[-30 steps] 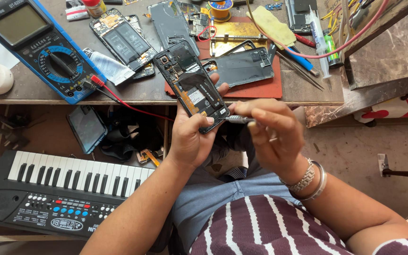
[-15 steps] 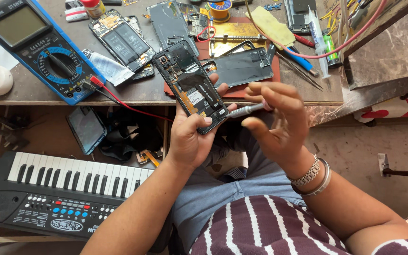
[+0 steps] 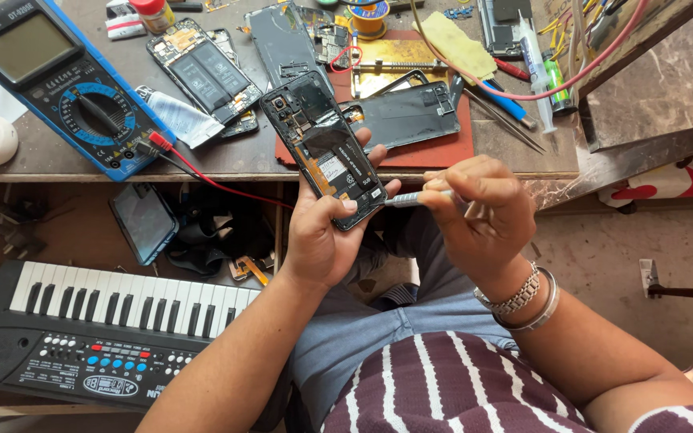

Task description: The person holds a disassembled smartphone and uses a screwdriver to work on its internal components. They then power the phone on, watch the boot screen, use a blue pry tool around the phone's edge, wipe it with a cloth, and open the back cover to expose the internals.

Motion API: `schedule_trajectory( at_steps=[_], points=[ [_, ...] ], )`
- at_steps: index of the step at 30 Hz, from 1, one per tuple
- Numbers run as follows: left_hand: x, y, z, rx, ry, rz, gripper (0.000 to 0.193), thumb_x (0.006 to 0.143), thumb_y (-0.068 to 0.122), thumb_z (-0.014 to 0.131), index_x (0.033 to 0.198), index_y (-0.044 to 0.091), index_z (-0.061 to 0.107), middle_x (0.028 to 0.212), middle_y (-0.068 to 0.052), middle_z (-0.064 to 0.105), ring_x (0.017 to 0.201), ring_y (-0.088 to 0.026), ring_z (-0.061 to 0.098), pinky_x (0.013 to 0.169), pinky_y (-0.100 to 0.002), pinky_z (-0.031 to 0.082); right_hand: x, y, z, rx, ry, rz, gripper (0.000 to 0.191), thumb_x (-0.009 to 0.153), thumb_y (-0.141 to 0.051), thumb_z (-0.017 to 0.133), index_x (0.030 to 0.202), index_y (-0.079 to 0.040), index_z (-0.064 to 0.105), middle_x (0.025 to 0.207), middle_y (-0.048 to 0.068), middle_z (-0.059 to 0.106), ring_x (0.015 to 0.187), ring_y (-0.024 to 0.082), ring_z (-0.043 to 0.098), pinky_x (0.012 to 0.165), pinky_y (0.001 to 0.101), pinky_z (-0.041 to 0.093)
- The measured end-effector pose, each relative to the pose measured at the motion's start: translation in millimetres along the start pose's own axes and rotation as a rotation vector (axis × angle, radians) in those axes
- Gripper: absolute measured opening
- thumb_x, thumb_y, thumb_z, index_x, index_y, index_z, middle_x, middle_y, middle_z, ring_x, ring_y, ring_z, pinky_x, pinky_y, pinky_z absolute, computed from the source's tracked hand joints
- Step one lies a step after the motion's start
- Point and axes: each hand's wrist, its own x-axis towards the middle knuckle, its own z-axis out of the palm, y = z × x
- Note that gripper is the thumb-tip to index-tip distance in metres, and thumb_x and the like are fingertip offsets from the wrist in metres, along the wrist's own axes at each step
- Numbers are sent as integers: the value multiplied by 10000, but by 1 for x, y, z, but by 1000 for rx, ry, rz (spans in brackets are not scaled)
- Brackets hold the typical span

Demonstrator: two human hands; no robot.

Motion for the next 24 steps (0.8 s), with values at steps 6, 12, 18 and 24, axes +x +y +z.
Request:
schedule_trajectory(
  at_steps=[6, 12, 18, 24],
  points=[
    [-3, 5, 2, -24, -16, 0, 867, 747, -48, 495, 1581, 85, 297, 1600, -191, 392, 1510, -397, 395, 1163, -593, 448, -9, 4, 6, 162, -186, 91, 721, 1053, 92, 619, 1590, -212, 246, 1319, 198, 617, 1121, 279, 707, 931, 349, 639],
    [-2, 6, 6, -35, -31, -16, 855, 747, -45, 503, 1570, 71, 306, 1595, -196, 397, 1499, -401, 400, 1141, -593, 457, -15, 3, 8, 119, -144, 77, 867, 1043, 96, 632, 1627, -301, 127, 1281, 204, 622, 1087, 269, 722, 918, 354, 652],
    [-4, 8, 8, -29, -19, -17, 857, 747, -44, 515, 1569, 88, 312, 1585, -180, 398, 1480, -380, 412, 1156, -627, 456, -29, 8, -10, 213, 63, 278, 842, 1112, 35, 646, 1631, -274, 60, 1248, 187, 633, 1043, 259, 749, 913, 371, 676],
    [-4, 12, 8, -11, -15, 1, 844, 765, -26, 522, 1574, 101, 318, 1600, -168, 404, 1499, -360, 412, 1182, -621, 435, -21, 52, -46, 210, 241, 375, 800, 1193, 16, 660, 1662, -219, 56, 1239, 173, 604, 1047, 241, 738, 920, 366, 664]
  ],
)
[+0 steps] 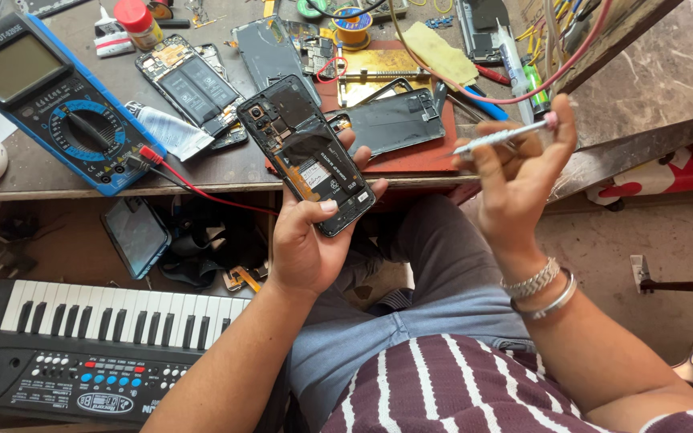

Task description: The person holds a disassembled smartphone and uses a screwdriver to work on its internal components. They then power the phone on, watch the boot screen, use a blue pry tool around the phone's edge, wipe it with a cloth, and open the back cover to expose the internals.

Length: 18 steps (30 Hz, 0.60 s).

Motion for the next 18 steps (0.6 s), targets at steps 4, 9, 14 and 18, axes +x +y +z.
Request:
schedule_trajectory(
  at_steps=[4, 9, 14, 18],
  points=[
    [0, 1, 0, -20, -30, 5, 853, 772, -3, 539, 1588, 107, 316, 1607, -166, 405, 1507, -358, 410, 1203, -607, 426, 21, 16, -16, 37, 66, -6, 826, 1209, 45, 670, 1657, -206, 23, 1321, 160, 554, 1106, 224, 691, 981, 357, 653],
    [1, 0, 1, -7, -26, 3, 849, 770, 5, 545, 1584, 92, 319, 1602, -164, 409, 1503, -357, 413, 1197, -609, 423, 40, 32, -17, -46, -9, -95, 789, 1237, 74, 656, 1649, -224, 52, 1359, 170, 565, 1134, 215, 684, 1040, 364, 645],
    [1, 1, 0, -2, -46, 5, 819, 798, 21, 564, 1583, 48, 331, 1593, -173, 420, 1489, -356, 434, 1204, -593, 433, 45, 41, -9, -87, -46, -130, 784, 1237, 109, 641, 1657, -223, 67, 1352, 184, 567, 1125, 199, 670, 1037, 343, 601],
    [1, -2, 0, 0, -43, 5, 794, 823, 36, 582, 1576, 37, 331, 1575, -181, 429, 1471, -359, 452, 1205, -588, 444, 44, 40, -8, -146, -56, -157, 773, 1231, 120, 628, 1651, -217, 72, 1345, 188, 568, 1123, 205, 681, 1037, 335, 605]
  ],
)
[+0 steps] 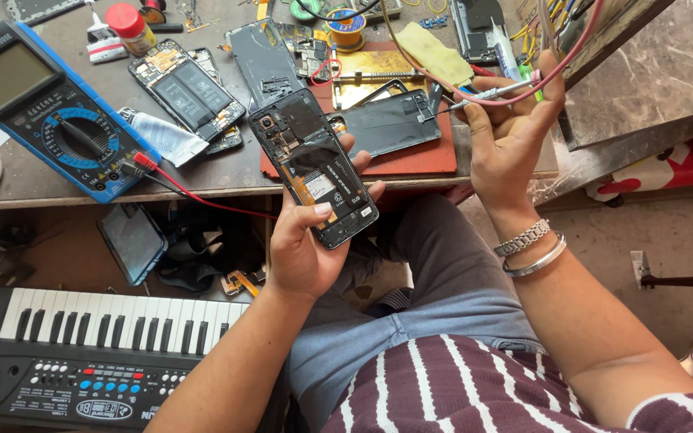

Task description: The person holds a disassembled smartphone and uses a screwdriver to work on its internal components. They then power the phone on, watch the boot screen, use a blue pry tool around the phone's edge, wipe it with a cloth, and open the back cover to expose the internals.

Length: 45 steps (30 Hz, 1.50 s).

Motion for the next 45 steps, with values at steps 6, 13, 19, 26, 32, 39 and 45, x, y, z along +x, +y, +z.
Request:
schedule_trajectory(
  at_steps=[6, 13, 19, 26, 32, 39, 45],
  points=[
    [0, -2, 0, -2, -10, -9, 785, 835, 44, 587, 1580, 31, 338, 1573, -182, 436, 1470, -360, 458, 1199, -587, 442, 2, -2, 3, 4, -28, -10, 751, 1229, 121, 608, 1642, -213, 77, 1339, 190, 570, 1137, 221, 700, 1085, 342, 629],
    [-1, -2, 0, -8, -11, -17, 794, 838, 52, 591, 1587, 43, 327, 1576, -184, 431, 1474, -360, 454, 1198, -591, 441, 0, -1, 1, -18, -8, -18, 753, 1237, 109, 620, 1646, -211, 74, 1341, 191, 569, 1141, 205, 678, 1085, 340, 632],
    [-1, -2, 1, -46, -25, -30, 805, 842, 56, 599, 1596, 61, 317, 1583, -179, 422, 1475, -349, 450, 1204, -610, 433, -2, 2, -1, 3, 15, 1, 763, 1248, 95, 641, 1652, -205, 67, 1336, 188, 576, 1118, 191, 675, 1033, 328, 607],
    [-1, -4, 2, -78, -28, -64, 772, 863, 77, 609, 1582, 68, 326, 1588, -186, 422, 1451, -349, 473, 1182, -625, 442, 2, -10, 4, 61, 63, 86, 802, 1184, 84, 651, 1627, -187, 41, 1344, 197, 594, 1087, 188, 676, 1028, 315, 611],
    [-2, -5, 0, -100, -59, -118, 742, 893, 102, 603, 1585, 52, 339, 1594, -200, 432, 1443, -364, 486, 1179, -633, 443, 6, -18, 6, 10, 26, 60, 883, 1174, 133, 685, 1646, -219, 28, 1350, 205, 574, 1139, 214, 679, 1040, 320, 583],
    [-2, -1, -3, -117, -65, -94, 739, 903, 104, 598, 1595, 43, 346, 1605, -206, 421, 1438, -365, 489, 1185, -640, 444, 9, -13, 5, 157, 31, 124, 866, 1145, 102, 707, 1648, -113, 35, 1357, 197, 600, 1110, 195, 693, 1028, 309, 622],
    [2, 8, -4, -105, -66, -44, 757, 887, 112, 589, 1595, 17, 340, 1609, -201, 429, 1445, -370, 492, 1170, -631, 455, 16, -20, 13, 277, 12, 340, 508, 1102, -1, 682, 1527, 29, 405, 1293, 148, 647, 1160, 183, 700, 1034, 320, 630]
  ],
)
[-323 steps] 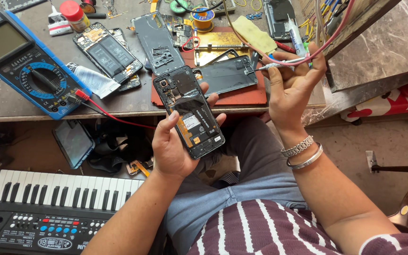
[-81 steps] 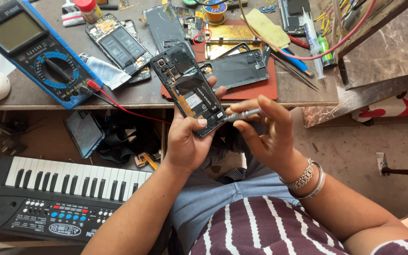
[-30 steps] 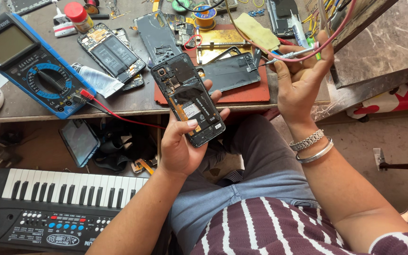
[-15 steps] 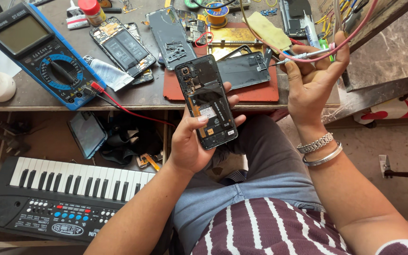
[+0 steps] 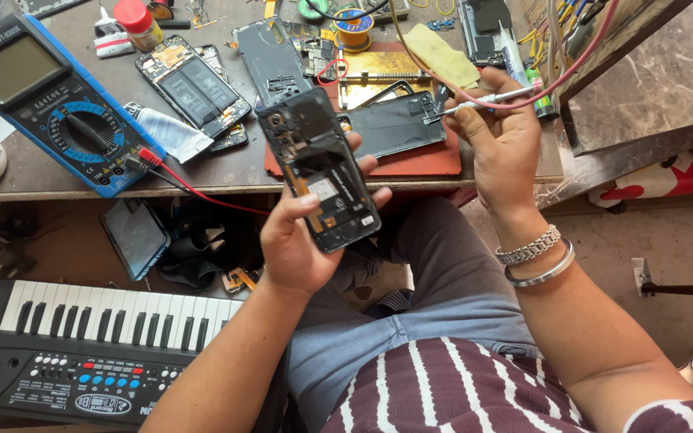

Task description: The person holds a disassembled smartphone and uses a screwdriver to work on its internal components. They then power the phone on, watch the boot screen, use a blue pry tool around the phone's edge, wipe it with a cloth, and open the back cover to expose the internals.

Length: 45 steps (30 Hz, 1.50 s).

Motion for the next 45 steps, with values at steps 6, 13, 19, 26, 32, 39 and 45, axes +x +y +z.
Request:
schedule_trajectory(
  at_steps=[6, 13, 19, 26, 32, 39, 45],
  points=[
    [2, 14, -1, 13, 42, 84, 792, 874, 140, 581, 1616, 28, 326, 1595, -198, 433, 1468, -350, 480, 1189, -622, 449, 0, -6, 16, -22, -37, 125, 225, 1118, -63, 633, 1281, 22, 504, 1188, 104, 654, 1146, 193, 711, 979, 309, 636],
    [2, 11, 1, -1, 49, 69, 800, 863, 140, 576, 1613, 25, 326, 1590, -190, 447, 1452, -350, 483, 1192, -621, 441, 7, -4, 28, -22, -50, 112, 168, 1149, -164, 500, 1221, -75, 378, 1169, 141, 679, 1095, 209, 726, 941, 312, 647],
    [1, 14, -1, -23, 52, 94, 797, 867, 154, 585, 1614, 28, 336, 1590, -197, 445, 1466, -354, 476, 1206, -632, 416, 14, -4, 29, -95, -42, 52, 149, 1177, -182, 434, 1217, -84, 330, 1176, 179, 682, 1071, 238, 751, 919, 339, 669],
    [3, 22, -6, -37, 56, 139, 801, 863, 178, 600, 1612, 49, 346, 1611, -184, 436, 1486, -348, 457, 1232, -632, 391, 11, -6, 29, -65, -35, 22, 167, 1181, -201, 430, 1225, -78, 327, 1255, 222, 685, 1091, 250, 760, 916, 336, 667],
    [2, 19, -7, -39, 63, 127, 800, 861, 177, 598, 1610, 60, 342, 1613, -176, 431, 1491, -345, 451, 1235, -631, 392, 4, -7, 24, -45, -2, 9, 163, 1198, -183, 455, 1224, -73, 337, 1238, 214, 677, 1098, 246, 749, 925, 336, 663],
    [3, 16, -4, -19, 58, 100, 782, 890, 191, 586, 1614, 35, 334, 1609, -183, 430, 1473, -339, 467, 1217, -628, 410, -3, -10, 14, 83, 70, 32, 168, 1169, -170, 465, 1236, -87, 336, 1150, 185, 677, 1057, 263, 752, 913, 367, 675],
    [3, 14, -3, 2, 53, 94, 773, 906, 205, 577, 1614, 21, 326, 1588, -196, 443, 1475, -348, 470, 1208, -628, 418, -28, -13, -5, 94, 62, 38, 195, 1189, -170, 447, 1357, -78, 413, 956, 127, 640, 706, 158, 613, 633, 294, 564]
  ],
)
